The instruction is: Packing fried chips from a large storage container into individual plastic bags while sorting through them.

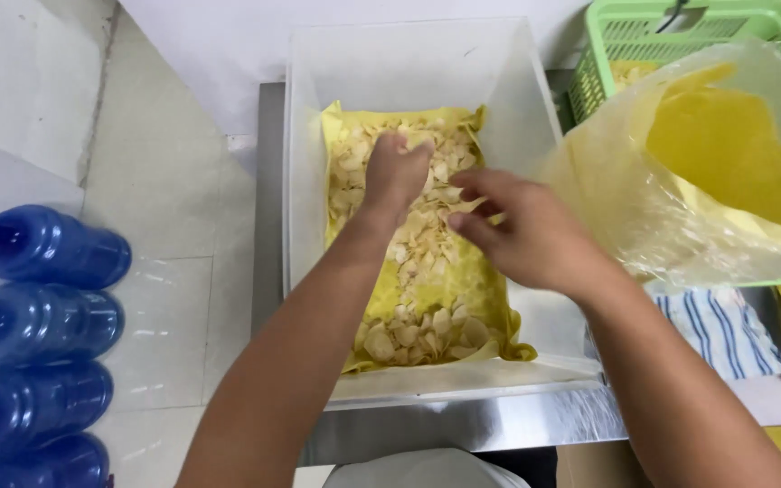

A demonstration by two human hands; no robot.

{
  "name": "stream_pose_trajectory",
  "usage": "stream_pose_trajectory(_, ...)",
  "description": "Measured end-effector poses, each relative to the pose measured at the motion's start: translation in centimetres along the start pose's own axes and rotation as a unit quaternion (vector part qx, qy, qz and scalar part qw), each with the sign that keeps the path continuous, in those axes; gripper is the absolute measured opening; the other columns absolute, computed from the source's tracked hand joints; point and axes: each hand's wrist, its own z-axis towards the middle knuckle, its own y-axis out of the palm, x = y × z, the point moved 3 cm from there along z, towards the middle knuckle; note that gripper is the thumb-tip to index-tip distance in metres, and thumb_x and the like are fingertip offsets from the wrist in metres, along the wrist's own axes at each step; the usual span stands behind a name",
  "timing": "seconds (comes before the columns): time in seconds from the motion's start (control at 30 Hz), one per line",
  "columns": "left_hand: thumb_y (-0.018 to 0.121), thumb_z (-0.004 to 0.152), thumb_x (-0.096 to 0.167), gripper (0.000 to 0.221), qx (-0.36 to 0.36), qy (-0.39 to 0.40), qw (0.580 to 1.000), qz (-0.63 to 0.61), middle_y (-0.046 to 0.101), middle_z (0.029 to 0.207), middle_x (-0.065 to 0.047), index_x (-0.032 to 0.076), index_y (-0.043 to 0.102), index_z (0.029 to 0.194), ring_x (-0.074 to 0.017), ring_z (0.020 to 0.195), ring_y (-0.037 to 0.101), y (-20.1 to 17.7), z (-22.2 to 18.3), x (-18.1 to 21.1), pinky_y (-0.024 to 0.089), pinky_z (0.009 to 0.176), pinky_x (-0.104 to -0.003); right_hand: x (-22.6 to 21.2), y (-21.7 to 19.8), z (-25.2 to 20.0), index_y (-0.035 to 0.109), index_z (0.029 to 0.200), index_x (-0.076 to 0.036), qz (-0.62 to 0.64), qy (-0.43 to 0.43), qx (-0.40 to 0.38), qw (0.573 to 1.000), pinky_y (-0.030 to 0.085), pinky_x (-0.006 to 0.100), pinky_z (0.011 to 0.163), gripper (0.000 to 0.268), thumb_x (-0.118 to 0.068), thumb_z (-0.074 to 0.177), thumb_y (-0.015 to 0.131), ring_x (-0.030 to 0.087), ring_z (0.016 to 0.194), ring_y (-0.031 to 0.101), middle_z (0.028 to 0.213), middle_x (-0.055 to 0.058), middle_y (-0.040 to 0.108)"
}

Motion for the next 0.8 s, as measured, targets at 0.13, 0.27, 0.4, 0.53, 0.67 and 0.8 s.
stream_pose_trajectory(0.13, 0.064, 0.085, 0.037, 0.072, 0.020, -0.104, 0.994, 0.009, 0.056, 0.143, -0.016, 0.008, 0.046, 0.149, -0.0348, 0.137, 0.055, 0.0, 1.8, -8.4, 0.044, 0.115, -0.049, 10.1, 5.9, 7.9, 0.047, 0.153, -0.013, -0.095, 0.080, -0.123, 0.985, 0.052, 0.058, 0.105, 0.067, -0.033, 0.093, 0.067, 0.041, 0.122, 0.065, 0.143, 0.026, 0.056)
stream_pose_trajectory(0.27, 0.054, 0.098, 0.044, 0.070, 0.067, -0.202, 0.964, 0.162, 0.039, 0.152, -0.020, 0.011, 0.031, 0.156, -0.0418, 0.143, 0.044, -0.2, 3.6, -13.5, 0.041, 0.117, -0.052, 19.3, 9.8, 13.2, 0.034, 0.160, -0.005, -0.133, 0.142, -0.135, 0.972, 0.046, 0.056, 0.111, 0.080, -0.044, 0.097, 0.065, 0.042, 0.142, 0.048, 0.151, 0.029, 0.048)
stream_pose_trajectory(0.4, 0.045, 0.104, 0.051, 0.075, 0.068, -0.188, 0.955, 0.220, 0.024, 0.161, -0.021, 0.012, 0.020, 0.163, -0.0426, 0.149, 0.033, 0.5, 5.7, -16.4, 0.037, 0.118, -0.055, 25.9, 12.7, 16.5, 0.027, 0.163, -0.003, -0.098, 0.204, -0.112, 0.968, 0.044, 0.056, 0.112, 0.092, -0.059, 0.097, 0.059, 0.043, 0.146, 0.041, 0.154, 0.034, 0.041)
stream_pose_trajectory(0.53, 0.041, 0.105, 0.050, 0.076, 0.064, -0.198, 0.954, 0.214, 0.022, 0.163, -0.022, 0.011, 0.015, 0.165, -0.0431, 0.150, 0.030, 1.3, 7.1, -17.7, 0.035, 0.119, -0.055, 26.4, 13.5, 17.0, 0.024, 0.164, -0.003, -0.088, 0.231, -0.114, 0.962, 0.042, 0.060, 0.112, 0.094, -0.059, 0.098, 0.060, 0.046, 0.148, 0.037, 0.155, 0.035, 0.036)
stream_pose_trajectory(0.67, 0.047, 0.104, 0.049, 0.074, 0.069, -0.184, 0.970, 0.143, 0.041, 0.155, -0.024, 0.004, 0.027, 0.159, -0.0418, 0.146, 0.040, 2.9, 6.9, -18.0, 0.036, 0.118, -0.054, 24.6, 13.3, 16.5, 0.024, 0.164, -0.005, -0.064, 0.264, -0.111, 0.956, 0.045, 0.058, 0.110, 0.096, -0.066, 0.097, 0.056, 0.043, 0.146, 0.041, 0.155, 0.030, 0.042)
stream_pose_trajectory(0.8, 0.060, 0.092, 0.067, 0.099, 0.020, -0.148, 0.979, 0.140, 0.040, 0.157, -0.026, 0.002, 0.027, 0.159, -0.0429, 0.149, 0.038, 1.7, 4.5, -12.9, 0.033, 0.122, -0.052, 23.4, 13.6, 16.5, 0.027, 0.164, -0.011, -0.009, 0.302, -0.095, 0.949, 0.051, 0.052, 0.105, 0.100, -0.071, 0.092, 0.061, 0.041, 0.145, 0.043, 0.156, 0.027, 0.043)
